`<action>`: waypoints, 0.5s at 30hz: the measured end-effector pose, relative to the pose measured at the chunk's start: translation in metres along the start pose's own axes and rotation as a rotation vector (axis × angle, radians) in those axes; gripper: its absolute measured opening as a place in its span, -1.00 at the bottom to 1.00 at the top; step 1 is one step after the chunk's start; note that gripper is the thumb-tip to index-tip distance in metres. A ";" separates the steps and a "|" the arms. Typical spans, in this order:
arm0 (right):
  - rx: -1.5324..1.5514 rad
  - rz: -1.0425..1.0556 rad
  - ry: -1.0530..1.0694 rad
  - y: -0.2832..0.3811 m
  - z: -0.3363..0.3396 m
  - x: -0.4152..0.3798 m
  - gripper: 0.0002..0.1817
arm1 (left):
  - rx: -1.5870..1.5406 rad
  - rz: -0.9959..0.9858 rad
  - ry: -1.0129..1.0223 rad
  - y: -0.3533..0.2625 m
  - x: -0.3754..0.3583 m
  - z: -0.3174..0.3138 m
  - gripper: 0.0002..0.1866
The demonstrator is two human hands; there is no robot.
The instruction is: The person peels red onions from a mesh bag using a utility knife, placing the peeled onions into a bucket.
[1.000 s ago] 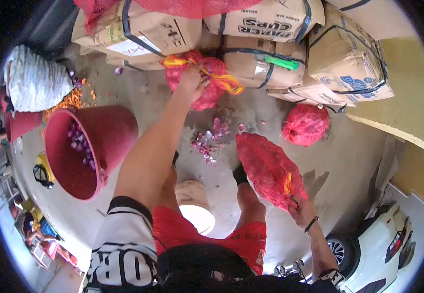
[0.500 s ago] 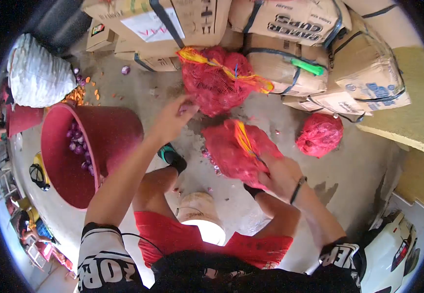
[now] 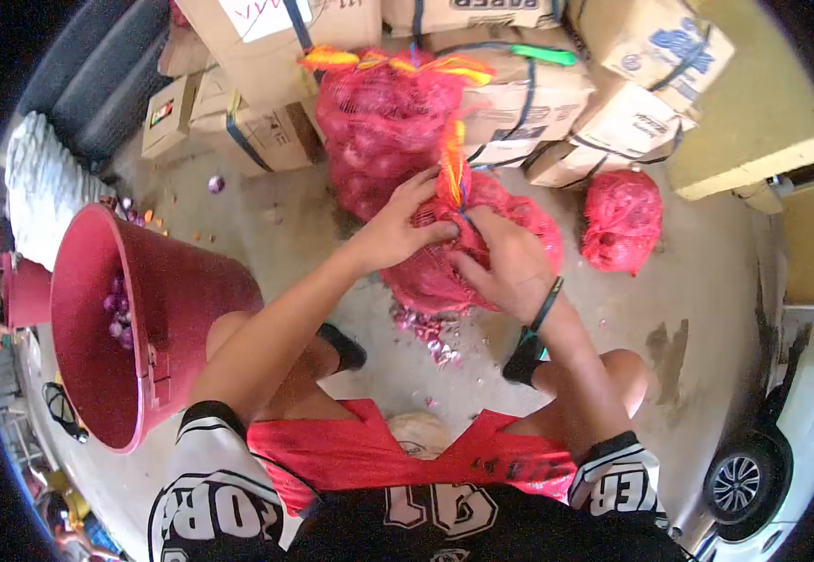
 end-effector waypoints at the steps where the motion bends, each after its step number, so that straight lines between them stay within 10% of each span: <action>1: 0.048 0.029 -0.021 0.005 0.003 -0.011 -0.63 | 0.019 -0.018 0.002 0.001 -0.006 -0.009 -0.41; 5: -0.371 0.065 -0.205 0.059 0.014 -0.085 -0.40 | 0.020 -0.011 -0.019 -0.004 -0.020 -0.014 -0.55; 7: -0.137 0.038 -0.191 0.048 -0.014 -0.153 -0.27 | -0.028 0.056 -0.079 -0.005 -0.026 -0.016 -0.57; 10: 0.642 -0.629 -0.223 0.007 -0.050 -0.205 -0.31 | -0.085 0.120 -0.122 -0.010 -0.023 -0.020 -0.56; 15: 0.114 -0.374 -0.643 -0.019 -0.025 -0.147 -0.28 | -0.022 0.070 -0.130 -0.025 -0.031 -0.016 -0.58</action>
Point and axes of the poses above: each hand's wrist, its own x-axis towards the middle knuckle, its own z-axis out of the back of the hand, y = z × x, the point moved 2 cm from there along x, towards the middle knuckle, and after that the axes turned 11 degrees about x, right-handed, at the moved point
